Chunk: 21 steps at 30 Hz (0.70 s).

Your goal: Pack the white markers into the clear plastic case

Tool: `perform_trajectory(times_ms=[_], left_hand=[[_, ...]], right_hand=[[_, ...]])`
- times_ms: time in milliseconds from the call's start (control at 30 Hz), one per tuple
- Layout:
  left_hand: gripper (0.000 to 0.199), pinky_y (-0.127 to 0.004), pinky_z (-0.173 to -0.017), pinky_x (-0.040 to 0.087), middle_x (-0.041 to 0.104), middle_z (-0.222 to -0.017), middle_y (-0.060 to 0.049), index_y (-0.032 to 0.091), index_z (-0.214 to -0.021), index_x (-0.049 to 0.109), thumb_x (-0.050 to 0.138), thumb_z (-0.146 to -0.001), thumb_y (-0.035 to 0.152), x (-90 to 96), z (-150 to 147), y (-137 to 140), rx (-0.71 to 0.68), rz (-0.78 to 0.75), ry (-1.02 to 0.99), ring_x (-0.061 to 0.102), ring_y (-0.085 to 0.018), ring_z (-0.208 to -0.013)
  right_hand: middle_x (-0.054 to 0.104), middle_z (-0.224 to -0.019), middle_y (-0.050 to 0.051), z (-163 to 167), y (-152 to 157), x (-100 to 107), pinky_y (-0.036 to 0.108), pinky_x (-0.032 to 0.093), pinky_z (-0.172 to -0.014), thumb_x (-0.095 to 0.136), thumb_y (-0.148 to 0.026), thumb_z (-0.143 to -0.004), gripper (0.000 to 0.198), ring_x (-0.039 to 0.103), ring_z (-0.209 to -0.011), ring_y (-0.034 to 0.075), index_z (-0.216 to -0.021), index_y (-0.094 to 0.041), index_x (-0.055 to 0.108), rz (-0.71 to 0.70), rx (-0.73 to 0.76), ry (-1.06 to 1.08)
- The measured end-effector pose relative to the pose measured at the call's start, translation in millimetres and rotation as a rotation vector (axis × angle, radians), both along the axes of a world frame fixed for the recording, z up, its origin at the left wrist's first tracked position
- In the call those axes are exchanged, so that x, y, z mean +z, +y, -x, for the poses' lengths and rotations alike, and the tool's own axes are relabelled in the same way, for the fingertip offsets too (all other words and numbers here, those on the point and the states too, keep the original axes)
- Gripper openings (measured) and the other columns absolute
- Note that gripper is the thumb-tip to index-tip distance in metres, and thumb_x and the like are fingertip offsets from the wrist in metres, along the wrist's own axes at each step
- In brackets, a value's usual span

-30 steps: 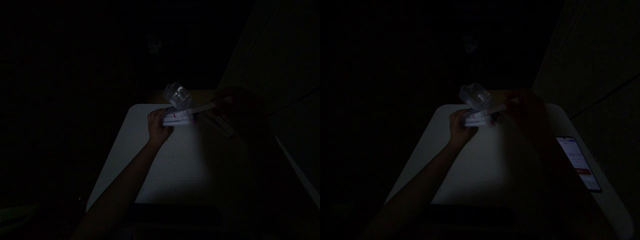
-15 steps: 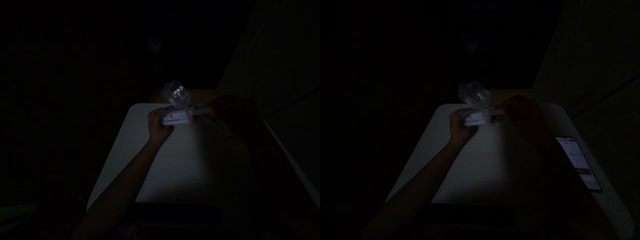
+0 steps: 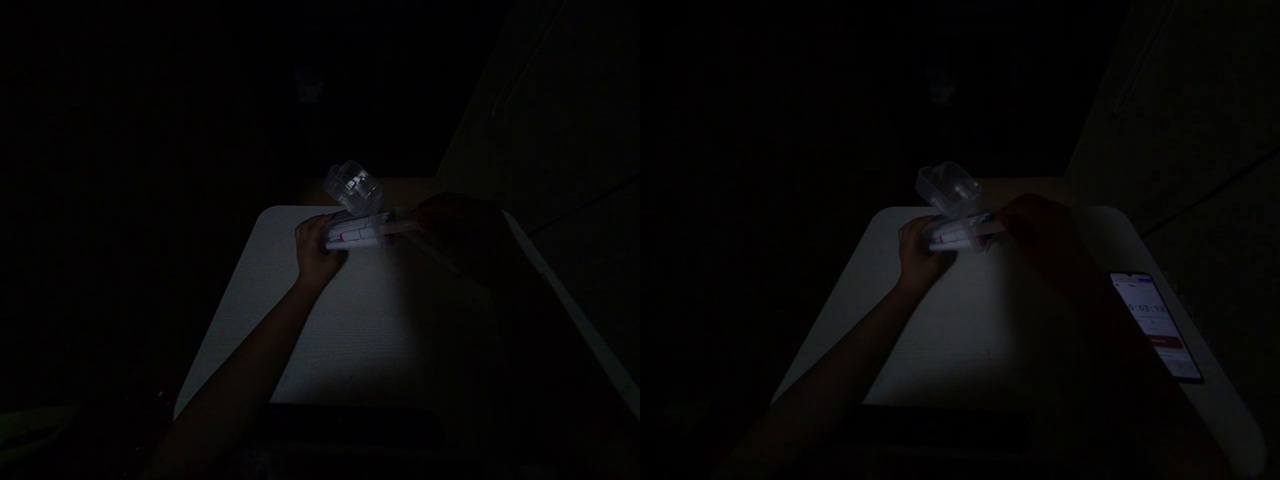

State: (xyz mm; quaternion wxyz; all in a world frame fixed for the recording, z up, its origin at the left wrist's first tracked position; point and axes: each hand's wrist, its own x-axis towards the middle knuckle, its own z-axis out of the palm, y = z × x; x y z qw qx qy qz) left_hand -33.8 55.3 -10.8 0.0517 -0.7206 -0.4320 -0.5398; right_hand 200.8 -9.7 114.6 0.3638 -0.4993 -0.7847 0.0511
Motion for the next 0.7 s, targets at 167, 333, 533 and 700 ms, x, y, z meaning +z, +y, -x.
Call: perform_trajectory(times_ms=[167, 333, 533, 700], left_hand=[[0.052, -0.042, -0.092, 0.041, 0.06, -0.111, -0.007, 0.022, -0.114, 0.052, 0.063, -0.063, 0.028, 0.8, -0.1, -0.2, -0.005, 0.024, -0.001, 0.052, -0.025, -0.106], [0.052, -0.041, -0.091, 0.042, 0.061, -0.11, -0.007, 0.022, -0.114, 0.053, 0.063, -0.064, 0.031, 0.9, -0.5, 0.2, 0.001, 0.013, -0.001, 0.053, -0.025, -0.105], [0.055, -0.041, -0.092, 0.042, 0.06, -0.111, -0.008, 0.022, -0.116, 0.052, 0.064, -0.065, 0.037, 1.2, -0.4, -0.6, 0.012, 0.041, 0.001, 0.052, -0.025, -0.106], [0.053, -0.041, -0.092, 0.041, 0.06, -0.111, -0.009, 0.022, -0.116, 0.052, 0.063, -0.067, 0.039, 0.7, -0.2, -1.3, 0.01, 0.043, 0.004, 0.051, -0.025, -0.107]], right_hand=[[0.066, -0.091, 0.004, 1.8, 0.0, -0.7, 0.023, 0.049, -0.075, 0.05, -0.026, -0.084, 0.023, 0.062, -0.083, 0.012, -0.09, -0.015, 0.069, 0.012, -0.009, 0.008], [0.066, -0.093, 0.004, 5.7, -3.2, 1.6, 0.022, 0.049, -0.076, 0.052, -0.024, -0.083, 0.022, 0.062, -0.085, 0.011, -0.091, -0.013, 0.069, 0.044, -0.071, 0.059], [0.066, -0.093, 0.005, 3.6, -0.6, 1.4, 0.022, 0.049, -0.074, 0.052, -0.028, -0.082, 0.022, 0.062, -0.082, 0.012, -0.09, -0.016, 0.069, 0.088, -0.056, 0.03], [0.066, -0.093, 0.004, 4.9, 0.6, -1.0, 0.023, 0.049, -0.069, 0.056, -0.027, -0.079, 0.018, 0.062, -0.079, 0.013, -0.09, -0.02, 0.069, 0.092, -0.064, 0.021]])
